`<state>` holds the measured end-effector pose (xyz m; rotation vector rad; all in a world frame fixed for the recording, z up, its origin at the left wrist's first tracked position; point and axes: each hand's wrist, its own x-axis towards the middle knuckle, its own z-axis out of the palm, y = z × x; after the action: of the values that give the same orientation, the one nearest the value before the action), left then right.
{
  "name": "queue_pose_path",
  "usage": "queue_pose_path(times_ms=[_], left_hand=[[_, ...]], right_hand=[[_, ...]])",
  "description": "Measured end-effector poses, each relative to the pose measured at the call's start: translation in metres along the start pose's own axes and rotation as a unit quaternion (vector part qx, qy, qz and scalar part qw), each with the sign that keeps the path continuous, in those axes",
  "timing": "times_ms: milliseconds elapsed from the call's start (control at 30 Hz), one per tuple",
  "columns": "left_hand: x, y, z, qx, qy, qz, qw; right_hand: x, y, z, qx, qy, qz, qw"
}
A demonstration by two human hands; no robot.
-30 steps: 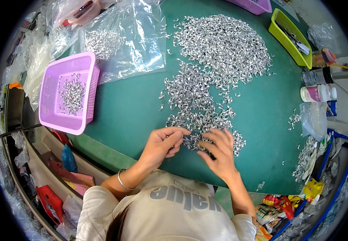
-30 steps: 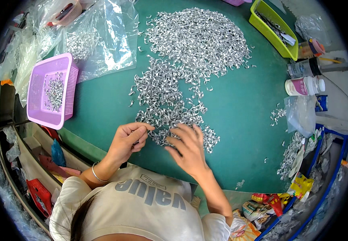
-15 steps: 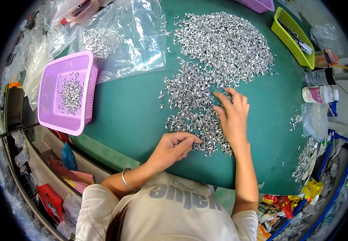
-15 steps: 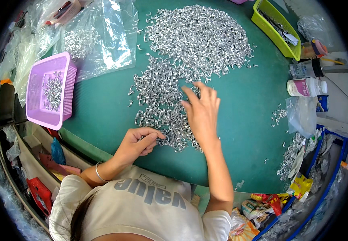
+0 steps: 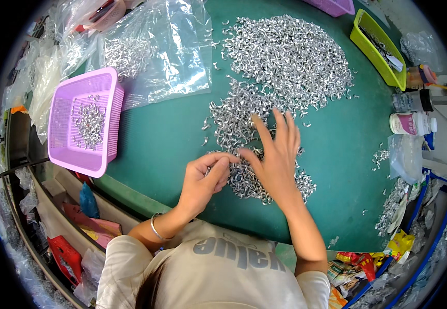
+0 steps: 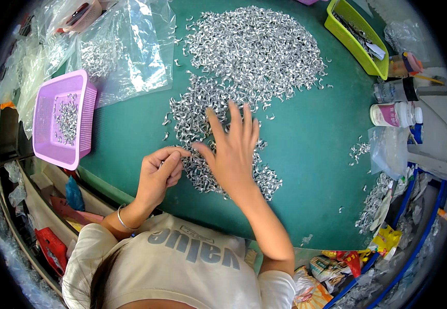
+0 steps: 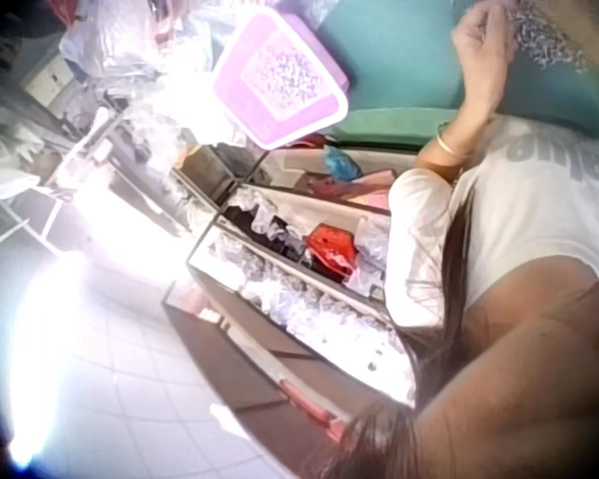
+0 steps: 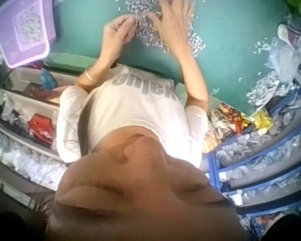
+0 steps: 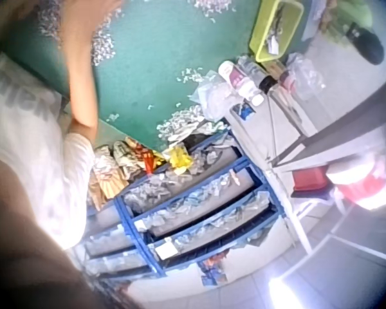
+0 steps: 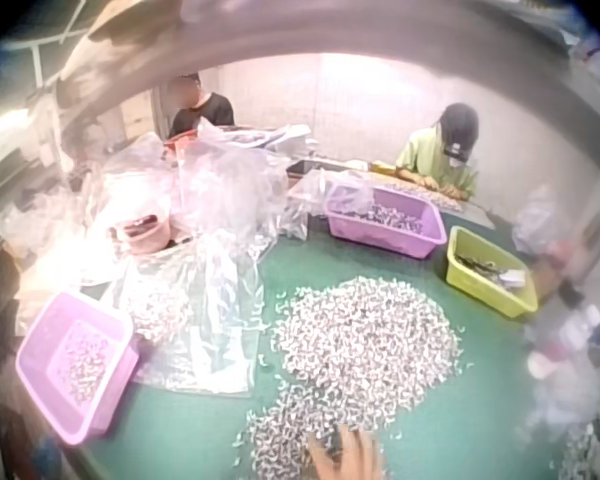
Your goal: The person picks up small silver metal components from a pile on a green table, joins two pieces together by hand, and places the assembled items into a purple basket.
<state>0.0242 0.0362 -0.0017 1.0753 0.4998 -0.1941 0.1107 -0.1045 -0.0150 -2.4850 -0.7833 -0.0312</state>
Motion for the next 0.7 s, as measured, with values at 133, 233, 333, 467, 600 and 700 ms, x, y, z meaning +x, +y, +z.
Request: queue_pose_path(times_ms=[133, 233, 333, 467, 600, 700], left_hand=[[0.0, 0.001, 0.002, -0.029, 0.006, 0.028, 0.999], [-0.005, 0.002, -0.004, -0.043, 0.051, 0.074, 0.995], [-0.004, 0.007, -0.012, -0.069, 0.071, 0.108, 0.989], [-0.002, 0.009, -0.02, -0.059, 0.088, 0.111, 0.988], [0.002, 0.004, -0.023, -0.025, 0.078, 0.089, 0.993], [0.003, 0.003, -0.024, 0.006, 0.057, 0.061, 0.996]], right_hand=[[0.022, -0.006, 0.022, -0.008, -0.022, -0.041, 0.999], [0.01, -0.017, 0.02, -0.029, -0.094, -0.095, 0.991], [-0.007, -0.022, 0.007, -0.023, -0.166, -0.127, 0.978], [-0.028, -0.017, -0.01, -0.018, -0.242, -0.148, 0.959], [-0.038, -0.015, -0.026, -0.001, -0.286, -0.151, 0.946], [-0.036, -0.004, -0.034, 0.109, -0.23, -0.125, 0.959]])
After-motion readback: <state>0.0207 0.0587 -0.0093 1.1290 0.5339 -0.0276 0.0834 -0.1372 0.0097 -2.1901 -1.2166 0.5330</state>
